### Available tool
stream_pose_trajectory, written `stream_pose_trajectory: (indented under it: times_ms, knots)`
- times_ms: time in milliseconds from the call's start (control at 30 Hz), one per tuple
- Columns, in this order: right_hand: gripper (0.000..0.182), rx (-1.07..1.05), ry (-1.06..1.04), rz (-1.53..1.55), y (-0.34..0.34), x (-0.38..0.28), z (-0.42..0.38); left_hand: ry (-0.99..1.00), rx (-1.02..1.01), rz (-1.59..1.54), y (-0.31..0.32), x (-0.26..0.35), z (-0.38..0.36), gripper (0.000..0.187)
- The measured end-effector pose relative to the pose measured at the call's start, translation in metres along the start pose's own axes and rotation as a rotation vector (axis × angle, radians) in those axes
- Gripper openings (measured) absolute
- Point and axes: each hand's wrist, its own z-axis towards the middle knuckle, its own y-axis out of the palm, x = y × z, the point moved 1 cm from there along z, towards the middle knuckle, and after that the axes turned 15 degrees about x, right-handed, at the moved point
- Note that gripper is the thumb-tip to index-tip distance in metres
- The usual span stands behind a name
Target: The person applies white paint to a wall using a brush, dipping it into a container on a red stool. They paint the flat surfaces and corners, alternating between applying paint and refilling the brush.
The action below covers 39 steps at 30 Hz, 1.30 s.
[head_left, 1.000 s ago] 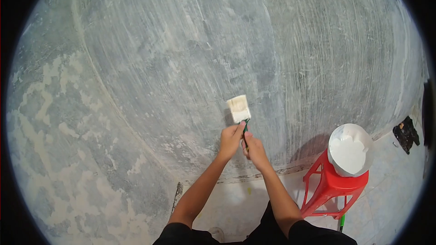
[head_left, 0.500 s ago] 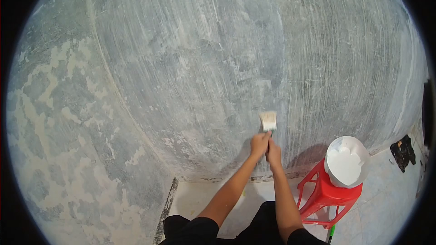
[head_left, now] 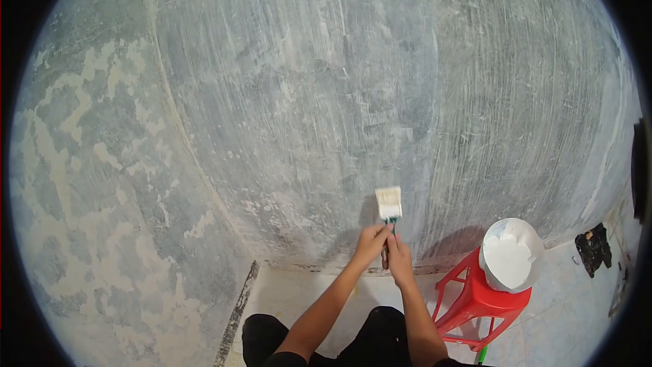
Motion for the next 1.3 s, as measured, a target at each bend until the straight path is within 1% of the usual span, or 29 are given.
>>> stream_pose_trajectory:
  times_ms: [33,100,167,233,300,367,433,500,533,600,633,667,700,733,800,833,900,933,1000,1033,1100,1133,1167,1200,1233,1267,1300]
  knots:
    - [0.05,0.006,-0.004,-0.007,0.007,-0.02,0.005,-0.001,-0.006,-0.008,0.0,0.015,0.005,0.042]
    - [0.05,-0.062,-0.021,0.022,0.026,-0.06,0.018,0.162,0.065,0.057,-0.003,0.046,0.02,0.032]
    - [0.047,-0.062,-0.128,0.013,0.052,-0.077,0.032,0.281,0.085,0.096,-0.009,0.098,0.024,0.033]
    - [0.045,-0.039,-0.35,-0.026,0.084,-0.098,0.044,0.331,0.118,0.021,-0.014,0.142,0.039,0.033]
    - [0.042,-0.111,-0.436,-0.06,0.11,-0.136,0.06,0.47,0.152,0.097,-0.028,0.183,0.062,0.041]
    - [0.045,-0.133,-0.435,-0.003,0.138,-0.176,0.083,0.509,0.138,0.099,-0.037,0.232,0.09,0.041]
    - [0.045,-0.194,-0.563,-0.003,0.165,-0.219,0.11,0.392,0.025,-0.014,-0.043,0.283,0.12,0.039]
    - [0.047,-0.208,-0.399,-0.025,0.185,-0.276,0.11,0.328,-0.052,-0.121,-0.04,0.334,0.136,0.036]
    - [0.048,-0.219,-0.404,-0.033,0.193,-0.296,0.123,0.332,-0.075,-0.126,-0.037,0.351,0.153,0.036]
    - [0.05,-0.217,-0.418,-0.057,0.211,-0.329,0.143,0.49,-0.009,-0.099,-0.033,0.379,0.183,0.034]
    - [0.05,-0.129,-0.503,-0.11,0.22,-0.344,0.15,0.49,-0.023,-0.115,-0.03,0.39,0.19,0.034]
    - [0.052,-0.038,-0.587,-0.157,0.229,-0.352,0.154,0.507,0.034,-0.1,-0.028,0.399,0.197,0.035]
    - [0.053,-0.008,-0.55,-0.149,0.235,-0.356,0.155,0.522,0.088,-0.08,-0.026,0.403,0.205,0.035]
    - [0.053,0.01,-0.557,-0.153,0.236,-0.355,0.157,0.522,0.07,-0.087,-0.027,0.4,0.211,0.035]
    - [0.053,0.07,-0.518,-0.276,0.239,-0.339,0.159,0.559,0.164,0.051,-0.035,0.386,0.219,0.036]
    - [0.052,0.134,-0.594,-0.233,0.242,-0.325,0.158,0.498,0.157,0.023,-0.039,0.376,0.213,0.037]
    - [0.051,0.034,-0.338,-0.106,0.231,-0.294,0.15,0.483,0.097,0.04,-0.05,0.348,0.206,0.037]
    - [0.051,0.047,-0.333,-0.113,0.224,-0.278,0.143,0.448,0.067,0.039,-0.055,0.332,0.201,0.038]
    - [0.051,-0.046,-0.153,-0.025,0.211,-0.245,0.125,0.407,0.028,0.06,-0.065,0.298,0.192,0.039]
    - [0.051,-0.036,-0.141,-0.024,0.204,-0.227,0.118,0.397,0.018,0.084,-0.069,0.273,0.191,0.04]
    - [0.049,-0.067,0.006,0.007,0.19,-0.188,0.106,0.349,0.001,0.14,-0.079,0.231,0.178,0.041]
    - [0.049,-0.062,0.003,0.007,0.183,-0.175,0.101,0.304,-0.003,0.13,-0.082,0.218,0.167,0.041]
    - [0.047,-0.092,0.08,0.0,0.177,-0.16,0.093,0.251,-0.003,0.121,-0.085,0.203,0.154,0.041]
    - [0.045,-0.123,0.155,-0.008,0.171,-0.147,0.086,0.248,-0.004,0.117,-0.088,0.188,0.147,0.041]
    - [0.045,-0.121,0.158,-0.011,0.166,-0.137,0.081,0.19,-0.023,0.087,-0.091,0.172,0.142,0.04]
    - [0.044,-0.144,0.25,-0.009,0.161,-0.129,0.076,0.133,-0.039,0.054,-0.093,0.157,0.138,0.04]
    - [0.043,-0.168,0.343,-0.006,0.157,-0.122,0.071,0.13,-0.036,0.049,-0.094,0.147,0.133,0.04]
